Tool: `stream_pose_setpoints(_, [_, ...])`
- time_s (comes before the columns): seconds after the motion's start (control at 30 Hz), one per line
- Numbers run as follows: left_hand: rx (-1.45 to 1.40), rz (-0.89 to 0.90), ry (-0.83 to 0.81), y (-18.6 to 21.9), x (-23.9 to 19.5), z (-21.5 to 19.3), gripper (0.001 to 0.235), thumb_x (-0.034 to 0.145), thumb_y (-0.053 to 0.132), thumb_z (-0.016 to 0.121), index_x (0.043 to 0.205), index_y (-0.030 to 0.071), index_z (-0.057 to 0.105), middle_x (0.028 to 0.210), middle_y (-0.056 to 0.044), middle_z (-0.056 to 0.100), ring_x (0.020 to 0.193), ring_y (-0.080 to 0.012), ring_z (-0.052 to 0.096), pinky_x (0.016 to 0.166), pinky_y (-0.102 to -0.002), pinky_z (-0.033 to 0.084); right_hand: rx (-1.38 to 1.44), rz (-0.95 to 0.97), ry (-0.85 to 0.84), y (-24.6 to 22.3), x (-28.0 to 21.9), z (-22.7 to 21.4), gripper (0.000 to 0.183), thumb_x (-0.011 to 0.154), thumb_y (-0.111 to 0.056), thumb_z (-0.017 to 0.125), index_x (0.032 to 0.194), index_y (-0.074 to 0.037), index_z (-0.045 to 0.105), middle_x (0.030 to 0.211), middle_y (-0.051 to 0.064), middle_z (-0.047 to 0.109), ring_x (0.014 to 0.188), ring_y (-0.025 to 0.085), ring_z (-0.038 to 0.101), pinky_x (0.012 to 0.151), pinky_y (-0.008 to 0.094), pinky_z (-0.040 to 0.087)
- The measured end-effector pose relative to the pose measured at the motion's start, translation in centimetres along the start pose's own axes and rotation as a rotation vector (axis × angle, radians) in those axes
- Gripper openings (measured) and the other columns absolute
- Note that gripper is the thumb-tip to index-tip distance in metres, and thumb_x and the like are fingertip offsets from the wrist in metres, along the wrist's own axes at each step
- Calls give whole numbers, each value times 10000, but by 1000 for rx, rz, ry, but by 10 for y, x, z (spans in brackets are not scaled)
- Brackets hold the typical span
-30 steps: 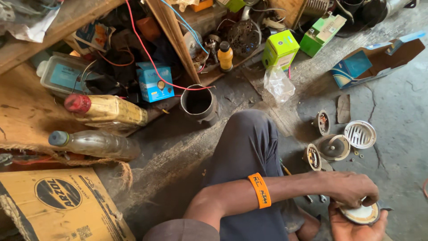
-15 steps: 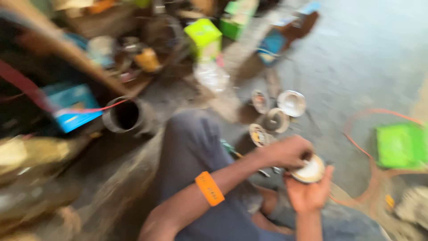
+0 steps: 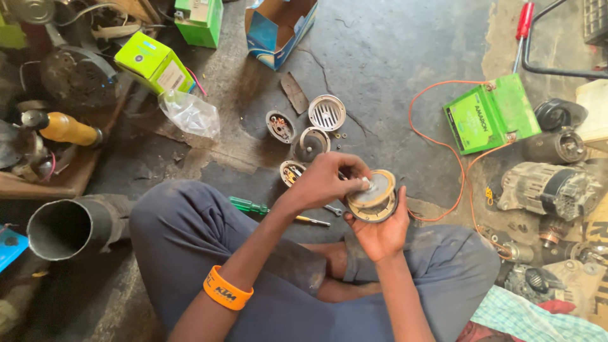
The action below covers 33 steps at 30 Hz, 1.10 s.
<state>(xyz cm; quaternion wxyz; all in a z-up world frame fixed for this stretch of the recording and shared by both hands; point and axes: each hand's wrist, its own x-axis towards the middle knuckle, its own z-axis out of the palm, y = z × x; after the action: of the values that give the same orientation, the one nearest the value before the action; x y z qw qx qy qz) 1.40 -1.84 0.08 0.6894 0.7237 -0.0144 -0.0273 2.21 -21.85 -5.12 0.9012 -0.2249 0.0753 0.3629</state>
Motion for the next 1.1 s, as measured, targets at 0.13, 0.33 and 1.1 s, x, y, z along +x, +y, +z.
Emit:
stream_pose_setpoints(0.13, [-225, -90, 14, 0, 2, -2, 201, 900, 161, 731, 1006, -9, 740, 780, -1, 696, 667, -52, 637, 556, -231, 536, -21, 18, -22, -1, -2, 2, 717, 1062, -653, 348, 1442, -78, 548, 1381, 186, 609, 1227, 417, 602, 797, 422, 528])
stream_pose_setpoints(0.33, [-295, -113, 86, -9, 7, -1, 221, 938, 217, 731, 974, -1, 721, 791, -7, 708, 664, -54, 651, 552, -211, 528, -23, 17, -6, -2, -1, 3, 729, 1060, -659, 345, 1445, -68, 533, 1418, 186, 589, 1229, 423, 597, 791, 419, 527])
stream_pose_setpoints(1.1, [-784, -244, -18, -47, 9, -10, 250, 1065, 270, 591, 1013, 43, 681, 830, -2, 689, 676, -60, 629, 585, -218, 483, -5, 1, 20, -1, -3, 1, 721, 1060, -654, 352, 1391, -52, 571, 1342, 195, 639, 1183, 410, 624, 762, 423, 547])
